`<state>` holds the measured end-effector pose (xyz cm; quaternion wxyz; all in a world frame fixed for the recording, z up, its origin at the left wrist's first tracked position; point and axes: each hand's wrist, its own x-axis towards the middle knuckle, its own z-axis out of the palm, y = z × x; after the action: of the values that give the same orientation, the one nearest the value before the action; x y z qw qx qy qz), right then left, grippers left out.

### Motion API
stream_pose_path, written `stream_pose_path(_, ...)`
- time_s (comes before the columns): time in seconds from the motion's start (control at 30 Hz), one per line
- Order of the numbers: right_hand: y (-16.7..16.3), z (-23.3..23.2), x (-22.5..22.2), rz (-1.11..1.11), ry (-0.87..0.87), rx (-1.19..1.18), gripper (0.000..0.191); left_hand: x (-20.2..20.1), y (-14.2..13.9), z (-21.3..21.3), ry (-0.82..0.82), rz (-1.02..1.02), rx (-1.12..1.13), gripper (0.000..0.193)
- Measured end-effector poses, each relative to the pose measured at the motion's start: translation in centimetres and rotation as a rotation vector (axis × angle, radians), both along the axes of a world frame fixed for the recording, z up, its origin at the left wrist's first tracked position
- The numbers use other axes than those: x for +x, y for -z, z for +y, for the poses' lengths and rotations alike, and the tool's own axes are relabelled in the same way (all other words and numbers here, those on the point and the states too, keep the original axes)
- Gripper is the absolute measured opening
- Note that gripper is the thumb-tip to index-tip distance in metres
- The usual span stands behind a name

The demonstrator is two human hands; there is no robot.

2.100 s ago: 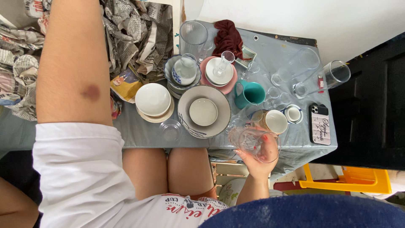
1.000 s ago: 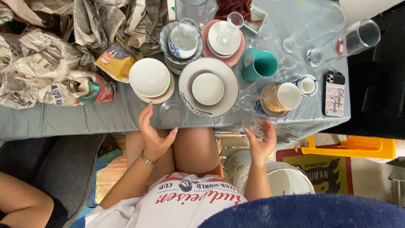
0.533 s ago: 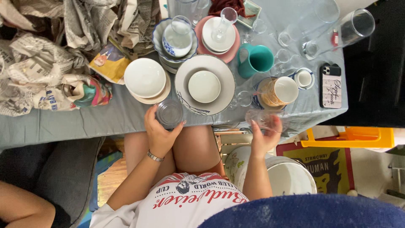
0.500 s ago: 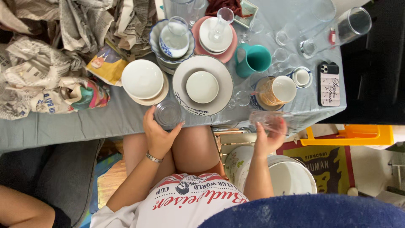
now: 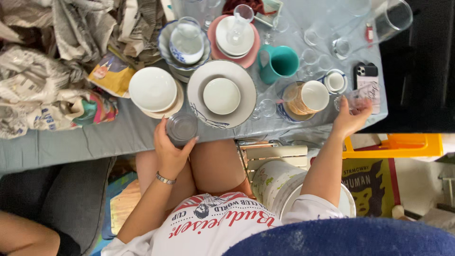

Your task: The person sits on the floor and rinses glassware in a bucket of water, wrings out a cloth, wipes a glass dry, and places cleaned glasses and dishes on the table. They then stack bowls, plates, and cups together on the table alongside other washed dishware.

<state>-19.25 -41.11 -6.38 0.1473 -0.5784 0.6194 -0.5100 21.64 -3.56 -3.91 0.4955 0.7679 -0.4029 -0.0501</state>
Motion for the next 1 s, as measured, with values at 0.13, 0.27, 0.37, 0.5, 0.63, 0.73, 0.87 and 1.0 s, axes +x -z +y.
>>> stream_pose_path(0.13,1.2,-1.2,0.4,0.093,-0.059,-0.039,0.079,0.8,0.6,0.6,-0.001,0.262,-0.177,0.102)
stream_pose_path(0.27,1.7,-1.0,-0.5,-0.118,-0.227,-0.024,0.086,3.4,2.2,0.4,-0.050,0.544,-0.327,0.070)
stream_pose_path(0.37,0.9,1.5,-0.5,0.050,0.066,-0.024,0.069,6.4,3.7,-0.8,-0.151,0.568,-0.236,0.053)
stream_pose_path(0.5,-2.4,9.2,3.7,0.052,0.119,-0.162,0.038,9.7,3.8,-2.7,-0.273,0.543,-0.265,0.054)
stream_pose_path(0.63,-7.2,17.2,14.4,-0.049,-0.324,-0.318,0.024,11.3,1.0,-4.1,-0.248,0.911,-0.160,0.079)
stream_pose_path(0.73,-12.4,21.4,22.3,0.263,-0.925,-0.212,0.032,12.5,-1.2,-5.2,-0.222,0.937,-0.030,0.092)
stream_pose_path(0.87,-16.7,20.8,34.1,0.388,-1.227,-0.112,0.050,14.1,-1.8,-6.0,-0.206,0.935,0.127,0.089)
stream_pose_path(1.0,-16.8,19.7,41.9,0.737,-1.335,-0.084,0.069,14.8,-0.4,-6.6,-0.150,0.918,-0.019,0.081)
